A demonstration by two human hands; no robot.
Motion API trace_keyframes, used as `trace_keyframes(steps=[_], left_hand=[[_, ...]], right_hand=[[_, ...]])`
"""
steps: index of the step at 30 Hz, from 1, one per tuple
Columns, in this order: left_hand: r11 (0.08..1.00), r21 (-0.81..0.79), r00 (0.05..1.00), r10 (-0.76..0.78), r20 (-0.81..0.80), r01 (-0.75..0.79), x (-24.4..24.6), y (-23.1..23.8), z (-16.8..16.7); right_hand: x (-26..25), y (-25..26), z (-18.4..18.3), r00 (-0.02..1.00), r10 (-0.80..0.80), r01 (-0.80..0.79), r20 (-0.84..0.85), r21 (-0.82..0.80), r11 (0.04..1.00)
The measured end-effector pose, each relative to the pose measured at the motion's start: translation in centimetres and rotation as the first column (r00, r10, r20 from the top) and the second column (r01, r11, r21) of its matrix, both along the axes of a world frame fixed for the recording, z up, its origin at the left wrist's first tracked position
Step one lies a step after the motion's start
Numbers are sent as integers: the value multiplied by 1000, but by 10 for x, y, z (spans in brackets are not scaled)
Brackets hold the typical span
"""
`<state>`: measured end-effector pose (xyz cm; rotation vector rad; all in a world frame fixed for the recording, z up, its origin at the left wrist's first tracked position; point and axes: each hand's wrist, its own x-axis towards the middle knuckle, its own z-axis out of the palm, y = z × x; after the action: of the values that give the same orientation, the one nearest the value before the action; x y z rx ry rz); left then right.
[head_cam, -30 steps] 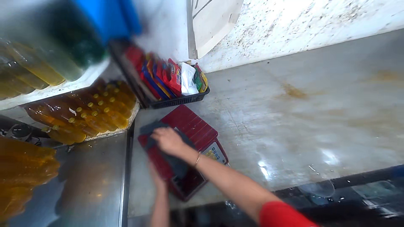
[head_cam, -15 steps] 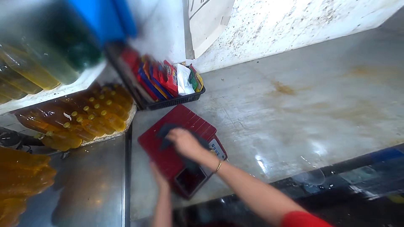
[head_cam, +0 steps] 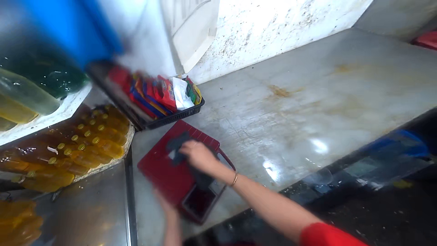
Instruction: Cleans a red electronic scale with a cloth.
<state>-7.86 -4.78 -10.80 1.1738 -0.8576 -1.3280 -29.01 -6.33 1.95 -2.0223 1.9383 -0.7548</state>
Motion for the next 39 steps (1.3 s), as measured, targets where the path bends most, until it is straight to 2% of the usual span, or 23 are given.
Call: trace_keyframes(steps=[2,4,7,9,12,14,16,18,21,23,27,29,31,34,37,39], left_hand=[[1000,-5,1000,10,5,-10,0,-2,0],[1000,13,999,28,-26,-28,-1,-2,-1],[1000,20,999,12,-31,-11,1,-2,-3],[1000,24,999,15,-40,-14,2,-4,-8],[1000,-11,998,15,-56,-15,3,-3,-12],[1000,-13,998,13,-53,-14,2,-1,-7],[1000,-21,998,3,-64,-4,3,-2,-11],[999,-42,997,-5,-76,2,4,-5,-17],[999,-41,999,-10,-33,8,5,-3,-17],[1000,-14,1000,10,-19,-11,4,-1,-13],[999,-30,999,-14,-49,13,8,-2,-20],[999,-32,997,-38,-65,36,9,-2,-20],[999,-11,996,-53,-77,53,12,1,-20],[998,26,996,-62,-59,64,18,5,-25],[997,52,998,-46,-40,48,25,10,-29],[999,39,999,-19,-27,20,18,17,-21]], right_hand=[[-40,-16,5,981,-195,195,-14,111,975],[-32,-16,5,966,-251,257,-63,121,959],[13,1,5,996,-58,60,-64,30,998],[2,-1,15,1000,27,-26,-11,101,995],[-45,-17,18,988,-150,152,-26,175,973],[-41,-11,12,977,-200,210,-76,151,966],[-14,10,10,990,-107,114,-92,78,990],[-11,22,13,998,-5,9,-66,64,998],[-46,3,19,995,-76,86,-72,157,984],[-40,0,17,990,-101,116,-100,165,979],[7,40,10,992,128,-126,-7,132,983],[-8,45,1,993,119,-119,8,71,990],[-41,30,-3,998,54,-55,25,43,998],[-78,-34,2,992,64,-77,107,121,990],[-91,-120,-4,950,107,-155,292,148,977],[-99,-155,-1,902,95,-206,420,227,952]])
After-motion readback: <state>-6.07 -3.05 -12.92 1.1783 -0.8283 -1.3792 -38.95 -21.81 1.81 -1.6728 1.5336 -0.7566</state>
